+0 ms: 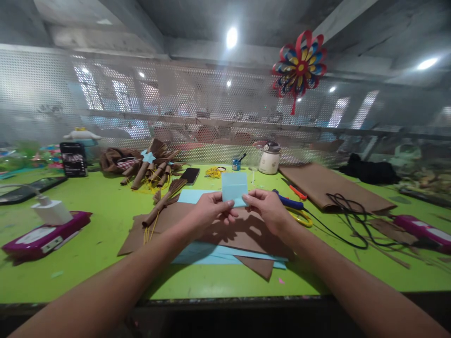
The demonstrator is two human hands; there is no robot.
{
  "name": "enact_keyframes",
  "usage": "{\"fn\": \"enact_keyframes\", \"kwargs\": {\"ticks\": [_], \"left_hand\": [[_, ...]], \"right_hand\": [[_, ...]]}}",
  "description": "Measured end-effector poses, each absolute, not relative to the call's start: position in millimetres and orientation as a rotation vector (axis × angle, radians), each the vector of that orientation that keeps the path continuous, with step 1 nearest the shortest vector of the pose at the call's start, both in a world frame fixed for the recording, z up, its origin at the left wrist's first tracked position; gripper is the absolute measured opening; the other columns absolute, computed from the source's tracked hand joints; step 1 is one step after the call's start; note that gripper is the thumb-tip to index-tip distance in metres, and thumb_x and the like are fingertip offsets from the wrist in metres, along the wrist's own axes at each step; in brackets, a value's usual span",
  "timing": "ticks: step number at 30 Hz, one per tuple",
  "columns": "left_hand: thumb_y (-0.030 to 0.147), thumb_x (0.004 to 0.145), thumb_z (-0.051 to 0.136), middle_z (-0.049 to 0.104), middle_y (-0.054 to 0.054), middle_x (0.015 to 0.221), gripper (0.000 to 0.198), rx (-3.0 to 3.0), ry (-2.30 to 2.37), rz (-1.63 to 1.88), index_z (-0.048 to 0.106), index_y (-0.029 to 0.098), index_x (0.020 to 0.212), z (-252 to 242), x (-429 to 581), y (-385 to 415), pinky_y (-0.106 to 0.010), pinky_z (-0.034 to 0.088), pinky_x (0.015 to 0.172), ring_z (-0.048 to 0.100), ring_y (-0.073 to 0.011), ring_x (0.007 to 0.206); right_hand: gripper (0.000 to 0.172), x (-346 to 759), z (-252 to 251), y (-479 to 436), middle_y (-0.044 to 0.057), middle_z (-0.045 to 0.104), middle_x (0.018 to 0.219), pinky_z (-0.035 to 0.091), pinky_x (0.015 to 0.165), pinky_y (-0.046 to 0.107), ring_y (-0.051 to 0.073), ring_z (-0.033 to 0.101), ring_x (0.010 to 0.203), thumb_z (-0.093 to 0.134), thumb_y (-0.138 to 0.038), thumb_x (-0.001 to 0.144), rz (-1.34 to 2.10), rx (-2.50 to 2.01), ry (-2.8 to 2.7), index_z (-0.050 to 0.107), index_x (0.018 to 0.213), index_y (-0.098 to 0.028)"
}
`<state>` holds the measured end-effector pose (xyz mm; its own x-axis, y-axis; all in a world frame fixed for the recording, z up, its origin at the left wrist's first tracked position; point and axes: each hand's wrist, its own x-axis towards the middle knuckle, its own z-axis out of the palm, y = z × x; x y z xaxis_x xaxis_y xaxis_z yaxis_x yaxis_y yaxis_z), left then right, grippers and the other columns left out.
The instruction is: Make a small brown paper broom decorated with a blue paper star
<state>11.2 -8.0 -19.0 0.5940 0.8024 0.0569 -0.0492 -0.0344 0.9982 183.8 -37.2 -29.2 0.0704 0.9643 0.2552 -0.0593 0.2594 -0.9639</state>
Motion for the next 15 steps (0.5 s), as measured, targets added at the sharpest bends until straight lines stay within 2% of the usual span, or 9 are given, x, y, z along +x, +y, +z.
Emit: {"fn": "enact_keyframes", "kwargs": {"ticks": [6,11,15], "left_hand": [[0.027,0.072,0.066,0.066,-0.004,0.064,0.021,1.411,0.691,0.794,0.059,0.01,0.084,-18,11,-9,-0.023,0.046,0.057,0.058,-0.0099,0.055],[0.029,0.072,0.066,0.066,-0.005,0.067,0.022,1.425,0.686,0.796,0.061,0.01,0.083,-16,11,-9,-0.024,0.046,0.058,0.058,-0.0101,0.055],[0.03,0.07,0.068,0.065,-0.004,0.066,0.024,1.443,0.639,0.81,0.062,0.01,0.081,-17,12,-9,-0.024,0.045,0.06,0.057,-0.0098,0.056]], "right_hand": [[0.029,183,-26,-40,-0.001,0.055,0.058,0.039,0.055,0.026,0.01,0.048,0.052,0.071,-0.039,0.061,1.101,-0.992,-1.217,0.059,0.066,-0.014],[0.038,179,-22,-46,0.003,0.058,0.061,0.039,0.052,0.025,0.01,0.05,0.054,0.064,-0.05,0.068,1.18,-1.025,-1.224,0.06,0.068,-0.012],[0.033,175,-22,-49,0.005,0.062,0.068,0.039,0.055,0.025,0.011,0.051,0.058,0.066,-0.044,0.067,1.194,-0.995,-1.337,0.062,0.071,-0.012]]}}
